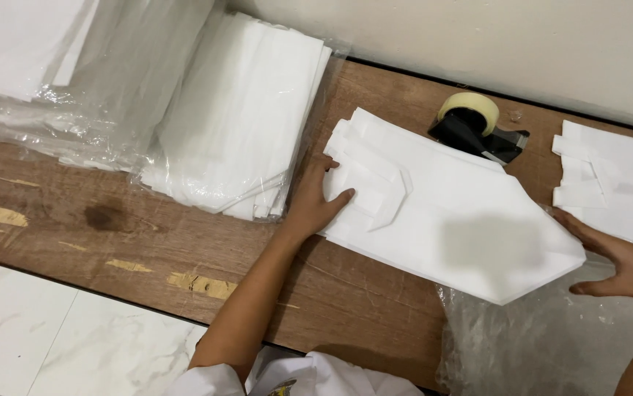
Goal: Folding white bags and placing them into clear plastic sleeves for packaging.
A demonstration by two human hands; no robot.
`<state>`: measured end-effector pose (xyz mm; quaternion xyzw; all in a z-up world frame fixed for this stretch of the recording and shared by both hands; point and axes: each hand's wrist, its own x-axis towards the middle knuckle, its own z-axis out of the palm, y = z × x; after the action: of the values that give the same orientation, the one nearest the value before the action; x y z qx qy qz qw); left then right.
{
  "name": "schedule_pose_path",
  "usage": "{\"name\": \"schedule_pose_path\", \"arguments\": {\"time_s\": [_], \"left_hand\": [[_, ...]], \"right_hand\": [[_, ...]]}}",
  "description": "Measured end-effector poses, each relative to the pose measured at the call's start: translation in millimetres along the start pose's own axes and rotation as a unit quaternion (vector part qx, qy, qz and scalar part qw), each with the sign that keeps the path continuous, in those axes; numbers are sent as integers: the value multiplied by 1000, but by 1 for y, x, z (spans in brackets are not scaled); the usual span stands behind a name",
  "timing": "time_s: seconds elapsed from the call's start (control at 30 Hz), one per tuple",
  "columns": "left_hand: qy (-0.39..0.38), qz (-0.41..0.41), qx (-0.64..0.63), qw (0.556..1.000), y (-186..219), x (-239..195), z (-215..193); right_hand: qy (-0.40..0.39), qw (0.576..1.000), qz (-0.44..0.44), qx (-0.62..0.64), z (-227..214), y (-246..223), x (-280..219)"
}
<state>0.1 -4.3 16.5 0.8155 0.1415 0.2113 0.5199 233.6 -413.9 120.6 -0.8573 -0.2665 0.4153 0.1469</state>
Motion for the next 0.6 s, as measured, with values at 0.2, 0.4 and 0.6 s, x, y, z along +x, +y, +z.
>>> {"name": "schedule_pose_path", "arguments": {"time_s": [0.2, 0.4, 0.6], "left_hand": [[-105, -191, 111, 970, 41, 20, -9], [-112, -266, 34, 957, 55, 36, -20], [-106, -151, -61, 981, 59, 20, -25]], "right_hand": [[204, 975, 79, -43, 25, -100, 22], [158, 982, 78, -74, 24, -125, 40], [151, 981, 116, -29, 17, -134, 44]]}}
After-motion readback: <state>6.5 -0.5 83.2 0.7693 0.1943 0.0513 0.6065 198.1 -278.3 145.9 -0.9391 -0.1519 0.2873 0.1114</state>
